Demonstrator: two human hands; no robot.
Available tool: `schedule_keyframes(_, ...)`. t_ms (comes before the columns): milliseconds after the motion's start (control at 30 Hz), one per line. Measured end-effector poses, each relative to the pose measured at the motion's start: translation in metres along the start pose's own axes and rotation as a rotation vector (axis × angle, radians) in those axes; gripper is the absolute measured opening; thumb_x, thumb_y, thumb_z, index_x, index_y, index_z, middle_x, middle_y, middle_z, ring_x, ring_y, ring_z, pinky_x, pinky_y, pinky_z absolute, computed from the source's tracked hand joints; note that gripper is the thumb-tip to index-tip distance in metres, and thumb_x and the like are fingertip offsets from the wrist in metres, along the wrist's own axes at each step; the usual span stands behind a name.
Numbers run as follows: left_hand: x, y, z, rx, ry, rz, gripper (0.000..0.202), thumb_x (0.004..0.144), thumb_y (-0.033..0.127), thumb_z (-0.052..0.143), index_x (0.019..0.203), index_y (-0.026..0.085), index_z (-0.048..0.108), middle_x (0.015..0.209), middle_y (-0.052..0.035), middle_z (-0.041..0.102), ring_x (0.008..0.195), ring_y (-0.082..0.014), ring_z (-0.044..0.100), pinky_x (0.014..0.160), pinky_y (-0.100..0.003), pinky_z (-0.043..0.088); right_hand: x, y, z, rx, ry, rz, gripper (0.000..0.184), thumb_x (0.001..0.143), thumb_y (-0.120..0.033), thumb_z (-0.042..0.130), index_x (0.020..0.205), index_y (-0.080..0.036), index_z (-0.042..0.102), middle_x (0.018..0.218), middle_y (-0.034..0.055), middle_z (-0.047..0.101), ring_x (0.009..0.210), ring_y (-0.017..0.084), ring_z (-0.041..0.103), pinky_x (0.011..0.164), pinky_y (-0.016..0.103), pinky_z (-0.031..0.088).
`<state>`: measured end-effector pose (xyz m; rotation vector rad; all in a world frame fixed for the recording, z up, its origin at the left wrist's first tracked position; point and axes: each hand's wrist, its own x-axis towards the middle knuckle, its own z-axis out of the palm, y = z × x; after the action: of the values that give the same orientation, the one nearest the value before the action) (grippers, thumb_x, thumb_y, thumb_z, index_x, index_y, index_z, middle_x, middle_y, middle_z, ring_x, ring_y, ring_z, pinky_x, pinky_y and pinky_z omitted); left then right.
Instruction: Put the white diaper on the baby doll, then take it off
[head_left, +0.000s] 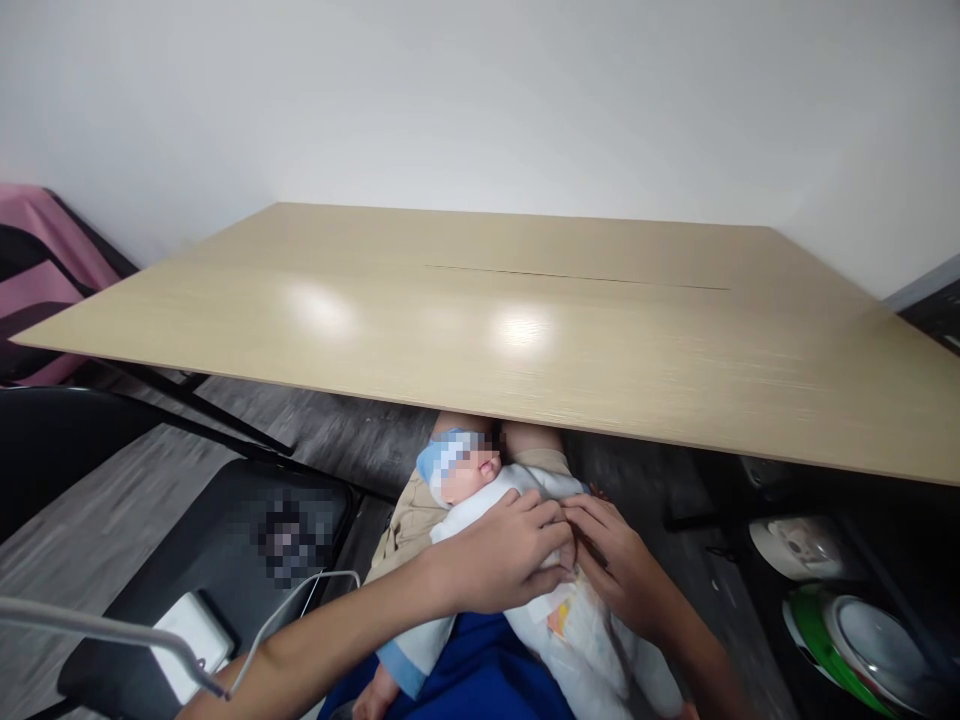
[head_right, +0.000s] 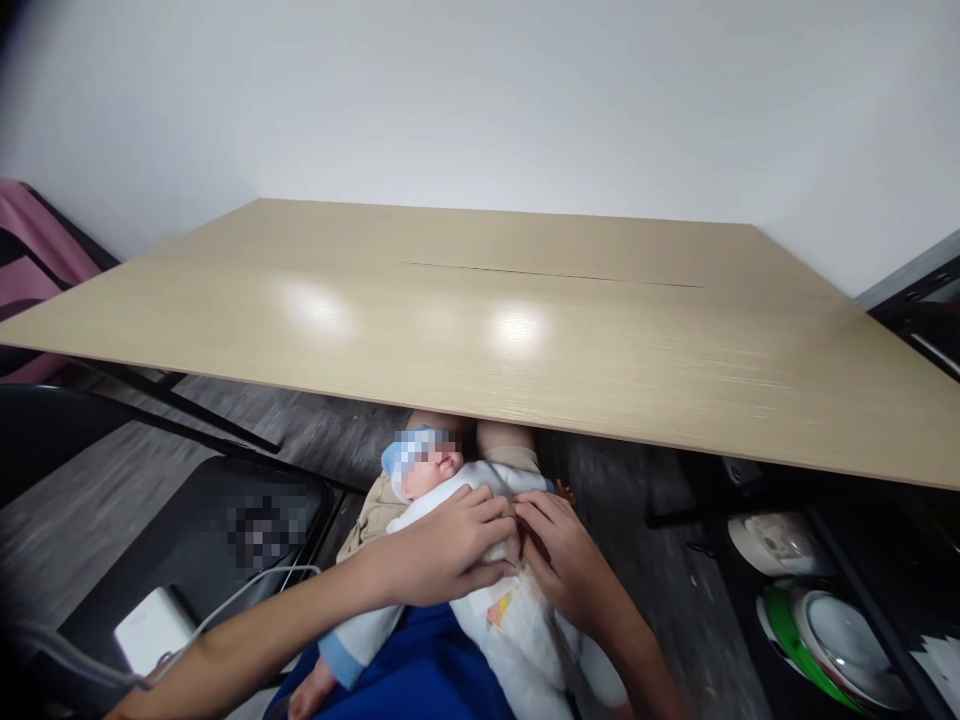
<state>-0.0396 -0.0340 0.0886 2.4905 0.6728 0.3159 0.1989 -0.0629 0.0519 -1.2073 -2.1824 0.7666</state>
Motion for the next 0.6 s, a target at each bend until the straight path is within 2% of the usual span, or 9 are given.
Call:
schedule_keyframes(100, 0.002, 0.004, -0.003, -0.022, -0.024, -0.025, 0.013, 0.114, 0.033, 0.057, 0.113, 0.021, 0.061, 0.119, -0.0078, 0.069, 0.113, -0.0263, 0.06, 0.095, -0.04, 0.046, -0.001, 0.0, 0.002, 0.013, 0.02, 0.01, 0.025, 0.106, -0.016, 0.051, 0.115, -0.025, 0.073, 0.119, 0.0098, 0.075, 0.109, 0.027, 0.071, 0.099, 0.043, 0.057)
schedule_keyframes(200, -0.004, 0.009, -0.01, -0.138, -0.045, -0.042, 0.012, 0.116, 0.032, 0.053, 0.113, 0.021, 0.059, 0.118, -0.007, 0.071, 0.112, -0.0253, 0.06, 0.099, -0.039, 0.046, 0.0, -0.002, 0.002, 0.036, 0.015, 0.011, 0.028, 0.109, -0.019, 0.049, 0.118, -0.027, 0.075, 0.113, 0.0079, 0.075, 0.104, 0.026, 0.07, 0.099, 0.042, 0.055)
schedule_keyframes(300, -0.02, 0.009, -0.021, -0.303, -0.098, -0.015, 0.01, 0.116, 0.032, 0.055, 0.115, 0.023, 0.059, 0.117, -0.0048, 0.073, 0.112, -0.0228, 0.063, 0.105, -0.036, 0.047, -0.001, -0.005, -0.003, 0.086, -0.011, 0.046, 0.029, 0.114, -0.029, 0.049, 0.121, -0.029, 0.077, 0.109, 0.0067, 0.076, 0.104, 0.026, 0.071, 0.102, 0.042, 0.054)
schedule_keyframes(400, -0.042, 0.003, -0.032, -0.398, -0.156, 0.059, 0.013, 0.113, 0.036, 0.063, 0.113, 0.023, 0.062, 0.111, -0.0037, 0.076, 0.104, -0.0201, 0.068, 0.104, -0.033, 0.049, -0.013, -0.007, -0.019, 0.171, -0.034, 0.14, 0.034, 0.115, -0.044, 0.05, 0.114, -0.029, 0.081, 0.106, 0.0065, 0.078, 0.103, 0.026, 0.072, 0.097, 0.039, 0.054)
schedule_keyframes(433, -0.046, 0.001, -0.034, -0.43, -0.186, 0.08, 0.013, 0.112, 0.036, 0.066, 0.113, 0.023, 0.063, 0.105, -0.0024, 0.078, 0.098, -0.0184, 0.069, 0.102, -0.031, 0.05, -0.02, -0.006, -0.026, 0.204, -0.052, 0.184, 0.039, 0.115, -0.049, 0.049, 0.11, -0.028, 0.082, 0.104, 0.0068, 0.079, 0.1, 0.026, 0.073, 0.093, 0.038, 0.055)
schedule_keyframes(500, -0.045, -0.003, -0.038, -0.513, -0.27, 0.109, 0.012, 0.112, 0.035, 0.068, 0.113, 0.023, 0.065, 0.09, 0.0016, 0.078, 0.082, -0.0145, 0.071, 0.091, -0.027, 0.053, -0.036, -0.004, -0.042, 0.291, -0.116, 0.282, 0.056, 0.115, -0.062, 0.044, 0.1, -0.026, 0.084, 0.086, 0.0063, 0.077, 0.08, 0.024, 0.071, 0.079, 0.035, 0.055)
schedule_keyframes(600, -0.01, -0.003, -0.035, -0.533, -0.339, 0.139, 0.015, 0.113, 0.038, 0.066, 0.119, 0.024, 0.066, 0.078, 0.0049, 0.074, 0.066, -0.0127, 0.069, 0.07, -0.024, 0.052, -0.06, -0.001, -0.061, 0.452, -0.29, 0.45, 0.076, 0.11, -0.078, 0.035, 0.09, -0.024, 0.084, 0.054, 0.0019, 0.06, 0.049, 0.019, 0.053, 0.058, 0.032, 0.047)
